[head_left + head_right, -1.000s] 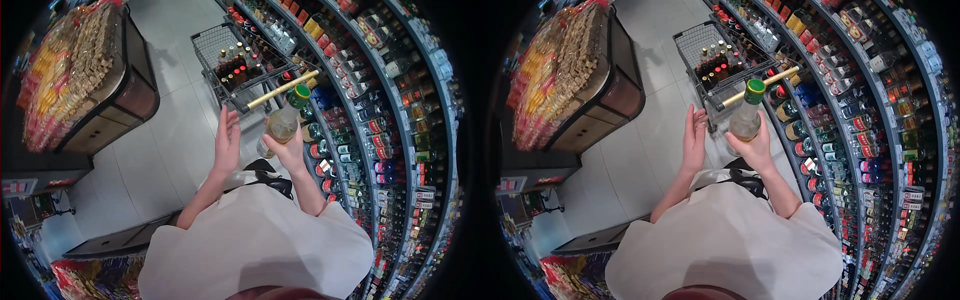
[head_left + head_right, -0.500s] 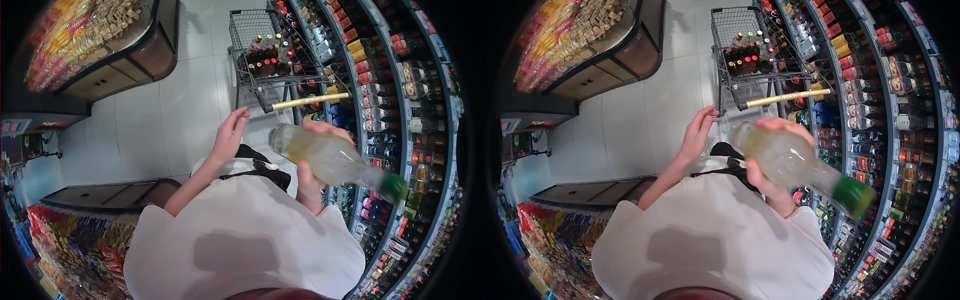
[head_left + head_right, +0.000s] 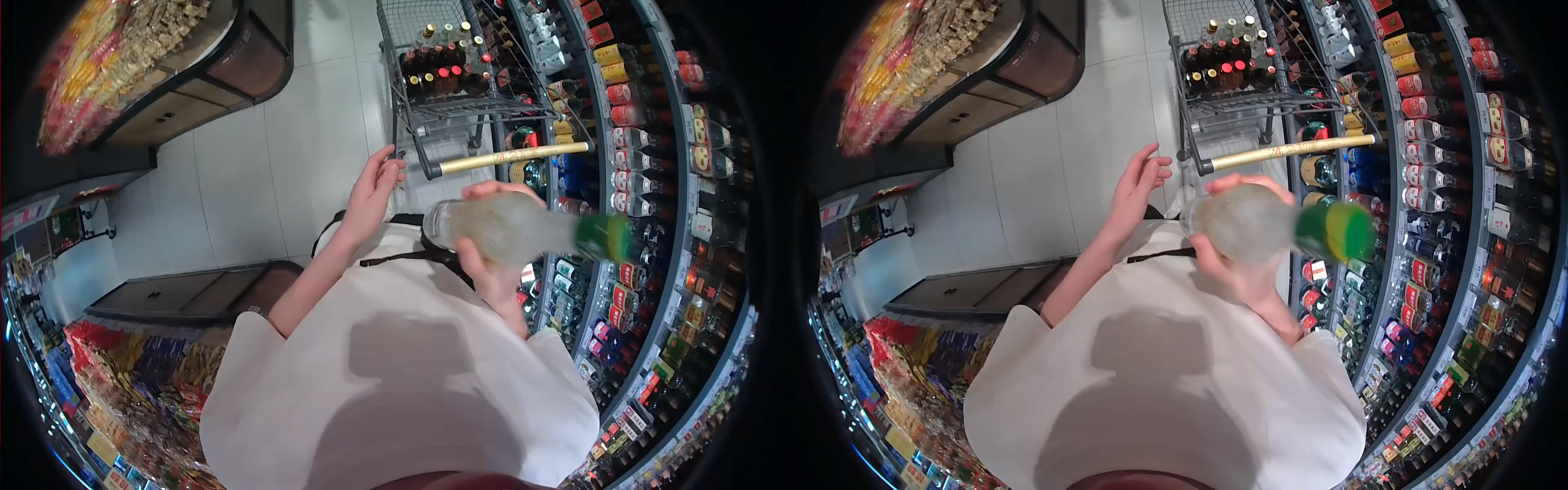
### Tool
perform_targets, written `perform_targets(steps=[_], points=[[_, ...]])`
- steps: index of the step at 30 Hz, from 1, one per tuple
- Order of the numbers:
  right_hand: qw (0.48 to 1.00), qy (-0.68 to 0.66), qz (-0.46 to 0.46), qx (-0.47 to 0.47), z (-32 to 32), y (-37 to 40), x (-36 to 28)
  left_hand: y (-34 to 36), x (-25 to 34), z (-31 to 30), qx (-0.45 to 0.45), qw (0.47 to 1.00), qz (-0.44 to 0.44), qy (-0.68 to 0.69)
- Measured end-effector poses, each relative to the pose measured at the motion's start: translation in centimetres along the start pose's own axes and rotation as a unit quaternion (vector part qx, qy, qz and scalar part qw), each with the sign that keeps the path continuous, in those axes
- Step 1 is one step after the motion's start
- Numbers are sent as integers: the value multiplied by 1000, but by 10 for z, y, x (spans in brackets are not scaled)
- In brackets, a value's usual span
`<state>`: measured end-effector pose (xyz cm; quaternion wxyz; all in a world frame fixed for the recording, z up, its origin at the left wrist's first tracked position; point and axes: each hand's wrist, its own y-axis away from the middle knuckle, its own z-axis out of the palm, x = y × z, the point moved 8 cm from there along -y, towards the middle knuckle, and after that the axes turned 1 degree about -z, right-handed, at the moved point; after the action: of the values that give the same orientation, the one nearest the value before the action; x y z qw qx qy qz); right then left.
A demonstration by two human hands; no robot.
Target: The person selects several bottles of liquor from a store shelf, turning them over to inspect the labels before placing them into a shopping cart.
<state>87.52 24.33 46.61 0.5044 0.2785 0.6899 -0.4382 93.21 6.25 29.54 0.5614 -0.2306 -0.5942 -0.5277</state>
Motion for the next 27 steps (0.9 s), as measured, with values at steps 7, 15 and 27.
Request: perform_targets(steps=[7, 15, 27], points=[[998, 35, 40, -26, 12, -30, 23, -34, 14, 6, -33, 999, 18, 14], [973, 50, 224, -12, 74, -50, 98, -63, 54, -25, -95, 993, 13, 63], [933, -162, 310, 87, 240, -183, 122, -130, 151, -150, -155, 961, 139, -182]])
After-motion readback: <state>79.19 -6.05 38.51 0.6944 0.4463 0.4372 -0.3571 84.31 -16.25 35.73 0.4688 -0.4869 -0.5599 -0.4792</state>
